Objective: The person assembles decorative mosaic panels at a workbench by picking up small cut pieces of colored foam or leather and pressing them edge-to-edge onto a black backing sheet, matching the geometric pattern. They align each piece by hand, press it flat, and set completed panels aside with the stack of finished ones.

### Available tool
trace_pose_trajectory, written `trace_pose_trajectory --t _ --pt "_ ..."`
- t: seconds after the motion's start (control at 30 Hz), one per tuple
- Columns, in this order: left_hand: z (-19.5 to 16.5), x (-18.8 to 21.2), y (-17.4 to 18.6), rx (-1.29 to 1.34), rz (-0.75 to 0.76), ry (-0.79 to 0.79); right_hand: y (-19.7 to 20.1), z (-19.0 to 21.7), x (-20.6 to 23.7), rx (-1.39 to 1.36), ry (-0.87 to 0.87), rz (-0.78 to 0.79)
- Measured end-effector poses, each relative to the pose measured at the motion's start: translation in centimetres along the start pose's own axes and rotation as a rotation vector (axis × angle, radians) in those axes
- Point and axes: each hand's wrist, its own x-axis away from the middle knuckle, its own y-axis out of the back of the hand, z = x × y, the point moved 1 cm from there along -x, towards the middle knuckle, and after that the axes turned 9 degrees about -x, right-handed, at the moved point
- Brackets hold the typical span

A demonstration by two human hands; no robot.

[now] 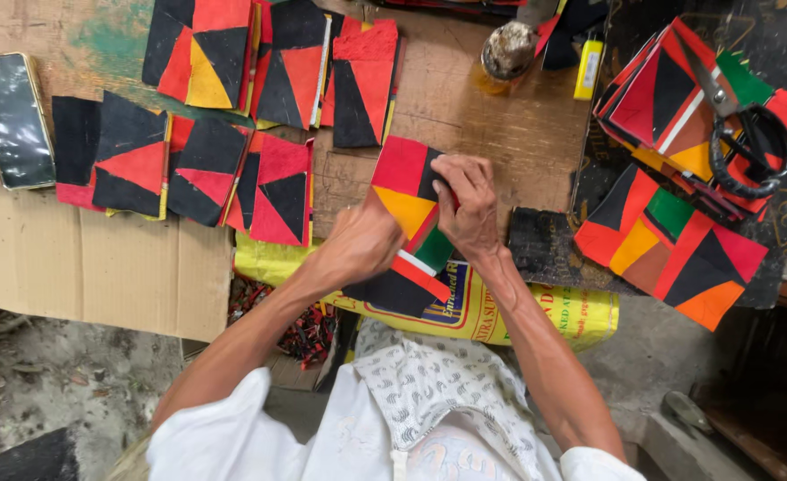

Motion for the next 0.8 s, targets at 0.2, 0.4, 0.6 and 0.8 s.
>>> trace_pose_trajectory --t 0.2,0.4,0.6,0.8 --pt "2.8 7.4 -0.1 0.18 0.078 0.718 -0.6 5.1 2.7 0.323 0.069 0.251" --pt "2.0 6.6 -0.7 0.281 -0.189 0.602 1.3 9.0 8.3 -0.381 0.104 0.697" --pt "2.7 5.8 -0.5 0.408 -0.163 0.685 -1.2 5.3 1.7 0.454 0.049 0.202" --pt "3.2 5.6 -0.8 0.561 -0.148 0.752 0.4 8.7 6.8 -0.273 0.087 0.51"
